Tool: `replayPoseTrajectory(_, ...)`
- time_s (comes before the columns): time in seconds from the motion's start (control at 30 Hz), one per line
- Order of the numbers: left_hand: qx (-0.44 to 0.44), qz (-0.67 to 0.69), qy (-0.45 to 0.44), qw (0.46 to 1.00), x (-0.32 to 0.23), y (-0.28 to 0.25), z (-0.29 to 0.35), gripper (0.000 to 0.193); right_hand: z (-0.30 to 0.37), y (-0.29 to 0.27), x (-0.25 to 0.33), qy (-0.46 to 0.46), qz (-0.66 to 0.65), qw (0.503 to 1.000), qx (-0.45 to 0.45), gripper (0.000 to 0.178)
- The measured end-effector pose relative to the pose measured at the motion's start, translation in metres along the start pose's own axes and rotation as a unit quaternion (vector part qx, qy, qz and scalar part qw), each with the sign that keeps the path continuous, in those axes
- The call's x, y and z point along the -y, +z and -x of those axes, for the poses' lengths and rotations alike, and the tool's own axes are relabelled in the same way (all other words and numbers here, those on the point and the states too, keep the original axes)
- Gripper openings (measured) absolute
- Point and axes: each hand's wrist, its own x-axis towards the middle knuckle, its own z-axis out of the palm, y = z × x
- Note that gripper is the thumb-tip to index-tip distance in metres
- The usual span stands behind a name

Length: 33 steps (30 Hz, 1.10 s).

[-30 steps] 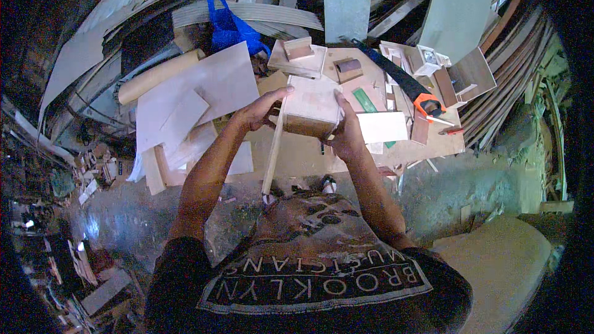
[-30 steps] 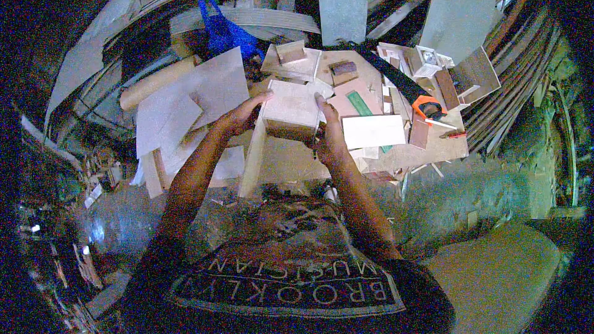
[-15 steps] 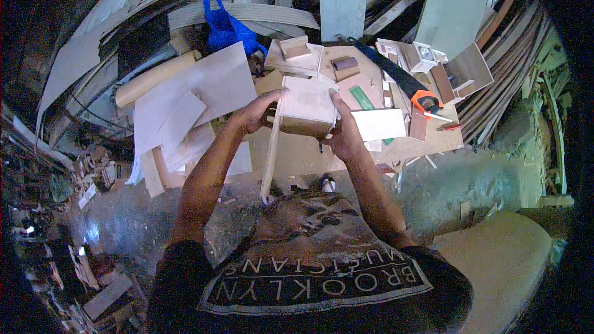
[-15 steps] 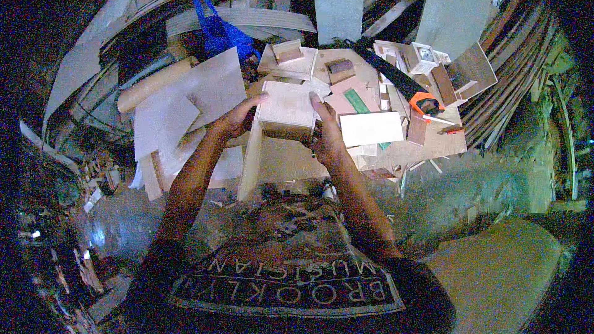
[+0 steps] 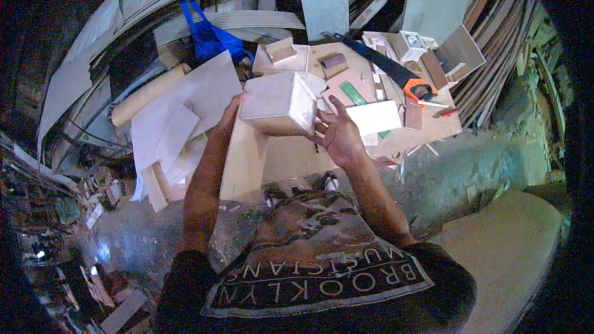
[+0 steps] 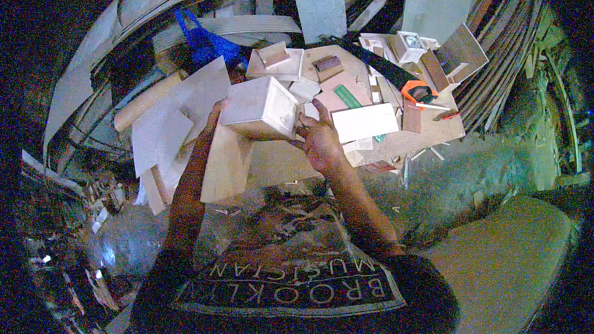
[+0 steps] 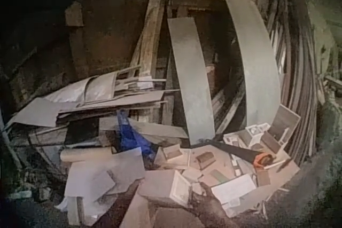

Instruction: The recorder is assembling and inspecting various small wooden pieces to construct a box.

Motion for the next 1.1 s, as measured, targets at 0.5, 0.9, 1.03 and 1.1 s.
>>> replayPoseTrajectory(0.5,-0.061,-0.038,0.004,0.997,0.006,0.018,0.047,0.053,0.014,0.019,-0.001,-0.02,-0.06,0.997,0.049,0.079)
replayPoseTrajectory(0.9,-0.014,-0.091,0.034,0.995,-0.016,0.037,0.033,0.053,0.0,0.02,-0.016,-0.01,0.043,0.999,0.004,0.089)
replayPoseTrajectory(1.03,-0.031,-0.17,-0.02,0.985,-0.009,0.045,0.012,0.056,-0.017,-0.007,-0.028,-0.035,0.083,0.996,-0.002,0.089)
replayPoseTrajectory(1.1,-0.024,-0.088,-0.018,0.996,0.001,0.036,0.007,0.058,-0.025,-0.023,-0.029,-0.014,-0.013,0.998,0.062,0.087)
